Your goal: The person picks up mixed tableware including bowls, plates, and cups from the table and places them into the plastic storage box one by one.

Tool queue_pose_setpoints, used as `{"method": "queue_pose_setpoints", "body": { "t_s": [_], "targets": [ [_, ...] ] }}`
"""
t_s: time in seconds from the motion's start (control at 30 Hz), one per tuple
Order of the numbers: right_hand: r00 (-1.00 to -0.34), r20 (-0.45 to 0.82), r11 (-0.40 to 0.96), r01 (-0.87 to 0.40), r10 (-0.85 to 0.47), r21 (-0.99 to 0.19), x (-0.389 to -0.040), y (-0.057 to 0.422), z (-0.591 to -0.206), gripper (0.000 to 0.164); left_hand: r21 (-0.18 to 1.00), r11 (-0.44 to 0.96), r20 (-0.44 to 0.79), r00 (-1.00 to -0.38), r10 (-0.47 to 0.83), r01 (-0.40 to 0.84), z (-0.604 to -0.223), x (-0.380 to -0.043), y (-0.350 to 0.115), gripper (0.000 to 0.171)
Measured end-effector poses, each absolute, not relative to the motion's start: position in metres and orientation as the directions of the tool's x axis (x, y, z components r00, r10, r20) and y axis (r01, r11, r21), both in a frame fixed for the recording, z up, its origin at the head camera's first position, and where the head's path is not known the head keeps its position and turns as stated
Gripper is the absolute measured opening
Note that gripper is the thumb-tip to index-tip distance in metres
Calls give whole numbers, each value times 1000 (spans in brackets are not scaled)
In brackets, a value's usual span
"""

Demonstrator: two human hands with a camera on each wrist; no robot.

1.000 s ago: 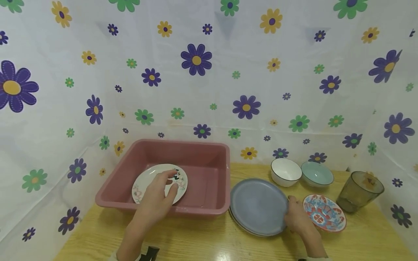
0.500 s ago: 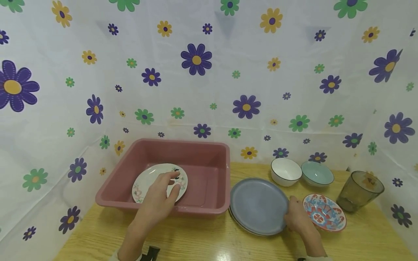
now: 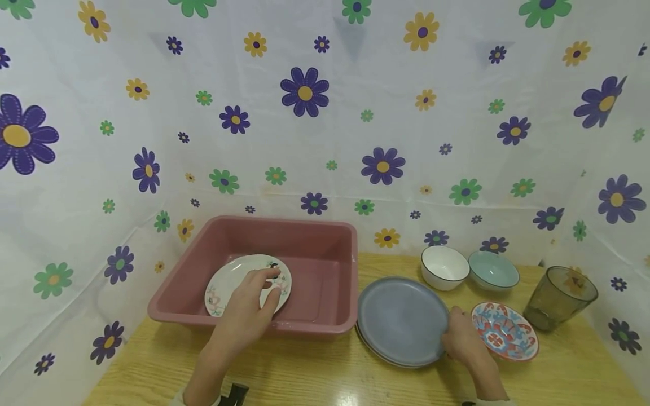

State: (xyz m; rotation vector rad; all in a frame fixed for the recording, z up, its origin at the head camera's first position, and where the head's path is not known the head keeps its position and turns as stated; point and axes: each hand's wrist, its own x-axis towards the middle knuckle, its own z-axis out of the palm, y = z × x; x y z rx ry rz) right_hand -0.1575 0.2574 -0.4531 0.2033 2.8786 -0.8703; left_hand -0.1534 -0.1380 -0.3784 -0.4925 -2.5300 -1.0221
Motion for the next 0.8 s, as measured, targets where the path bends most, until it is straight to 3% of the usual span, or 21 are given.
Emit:
{"method": "queue_pose_setpoints", "body": {
  "t_s": [0.3,0.57,0.8],
  "targets": [
    [-995,-76,833,95,64,-544,-158,260,-451,29,596,692,417,-894,165,406,-377,-152,-139,32],
    [-997,-31,773,77,75,-630,-158,260,-449,36,601,693,405,-899,166,398,-376,-151,-139,32],
    [-993,-82,722,119,86,-681,-156,261,-447,43,601,688,409,-896,173,408,-376,-151,-139,32]
  ]
}}
